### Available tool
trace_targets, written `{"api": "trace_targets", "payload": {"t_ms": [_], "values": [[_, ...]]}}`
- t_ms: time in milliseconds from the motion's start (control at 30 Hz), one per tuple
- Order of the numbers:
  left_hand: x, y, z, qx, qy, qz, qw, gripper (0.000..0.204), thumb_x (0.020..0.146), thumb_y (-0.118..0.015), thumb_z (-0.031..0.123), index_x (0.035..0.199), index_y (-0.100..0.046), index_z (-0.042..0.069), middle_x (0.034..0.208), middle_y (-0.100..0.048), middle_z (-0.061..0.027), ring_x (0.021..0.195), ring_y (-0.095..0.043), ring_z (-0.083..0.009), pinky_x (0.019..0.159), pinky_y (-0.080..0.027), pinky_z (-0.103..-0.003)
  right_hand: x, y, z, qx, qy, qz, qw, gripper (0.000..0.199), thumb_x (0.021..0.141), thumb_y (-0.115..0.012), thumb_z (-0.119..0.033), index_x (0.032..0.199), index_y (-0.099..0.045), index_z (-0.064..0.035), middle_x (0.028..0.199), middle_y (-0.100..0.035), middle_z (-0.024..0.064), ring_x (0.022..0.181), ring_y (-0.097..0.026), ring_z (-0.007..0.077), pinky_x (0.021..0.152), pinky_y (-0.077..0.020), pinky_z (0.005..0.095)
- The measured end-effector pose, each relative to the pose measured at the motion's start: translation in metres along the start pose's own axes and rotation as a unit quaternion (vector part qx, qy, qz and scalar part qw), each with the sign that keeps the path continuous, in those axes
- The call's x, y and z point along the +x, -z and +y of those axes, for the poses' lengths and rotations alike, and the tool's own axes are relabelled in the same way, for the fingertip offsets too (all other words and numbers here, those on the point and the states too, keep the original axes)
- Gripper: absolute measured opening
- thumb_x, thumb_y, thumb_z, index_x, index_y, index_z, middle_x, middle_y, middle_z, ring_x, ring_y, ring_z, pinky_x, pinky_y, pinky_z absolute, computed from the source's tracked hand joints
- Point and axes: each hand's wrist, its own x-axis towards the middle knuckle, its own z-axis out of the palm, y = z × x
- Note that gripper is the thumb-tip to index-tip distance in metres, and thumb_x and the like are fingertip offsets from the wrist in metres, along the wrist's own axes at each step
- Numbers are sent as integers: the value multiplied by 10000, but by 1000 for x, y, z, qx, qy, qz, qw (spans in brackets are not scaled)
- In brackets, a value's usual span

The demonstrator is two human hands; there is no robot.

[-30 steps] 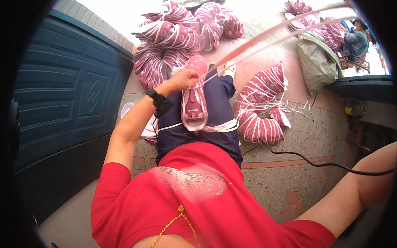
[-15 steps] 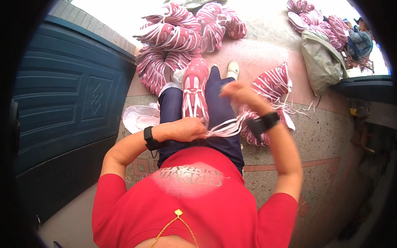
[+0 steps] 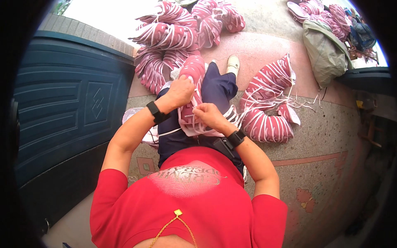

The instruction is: The person sits on the floor and repeatedly threads a long pink shoelace through the eyelets of a pink sneaker held in their lap. They pull the lace through multiple times, adjusting the loops and tension, but do not complete a final knot or finish the shoe.

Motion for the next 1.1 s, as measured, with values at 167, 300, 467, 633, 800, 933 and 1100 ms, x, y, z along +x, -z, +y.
{"api": "trace_targets", "payload": {"t_ms": [167,300,467,633,800,933,1100], "values": [[15,-19,8,78,-72,-57,993,161,708,-634,154,800,-673,28,801,-637,-119,824,-579,-280,637,-495,-390,-5,-7,-3,-13,12,13,1000,224,915,-557,-204,851,-628,-1,687,-595,11,550,-519,62,482,-442,222],[15,-21,-15,-131,30,-4,991,105,761,-585,123,752,-641,35,672,-583,-51,628,-528,-195,548,-451,-293,-6,-6,-3,-31,44,23,998,249,891,-561,-206,865,-647,26,697,-626,42,592,-572,102,521,-463,266],[7,-5,-38,-587,290,-227,721,173,808,-484,181,693,-563,79,561,-440,29,403,-324,-84,360,-242,-256,-4,-13,-1,-102,76,36,991,252,876,-562,-216,837,-651,16,674,-640,94,614,-616,182,580,-482,327],[10,5,-30,-543,227,-266,763,282,857,-565,273,659,-557,73,509,-403,30,376,-325,-79,341,-223,-256,-5,-24,-2,-219,164,31,961,242,875,-564,-219,932,-618,10,730,-625,183,676,-632,305,649,-483,385],[20,-2,-21,-358,141,-193,903,350,857,-602,306,739,-620,-23,593,-564,-124,503,-549,-238,459,-416,-365,-11,-45,-1,-337,278,-28,899,177,837,-579,-189,816,-619,-18,703,-621,200,708,-630,369,652,-488,441],[24,-13,-5,-148,108,-104,978,353,854,-590,296,867,-660,-50,824,-633,-249,828,-622,-395,714,-484,-459,-19,-59,-2,-343,320,-81,879,133,819,-576,-141,822,-614,-14,706,-622,205,704,-632,363,646,-486,448],[-5,-7,-29,-222,112,23,968,217,872,-520,199,968,-599,22,869,-637,-234,859,-609,-419,742,-472,-485,-28,-48,-13,-323,283,-54,901,174,858,-554,-156,817,-599,7,719,-608,228,720,-616,386,650,-474,459]]}}
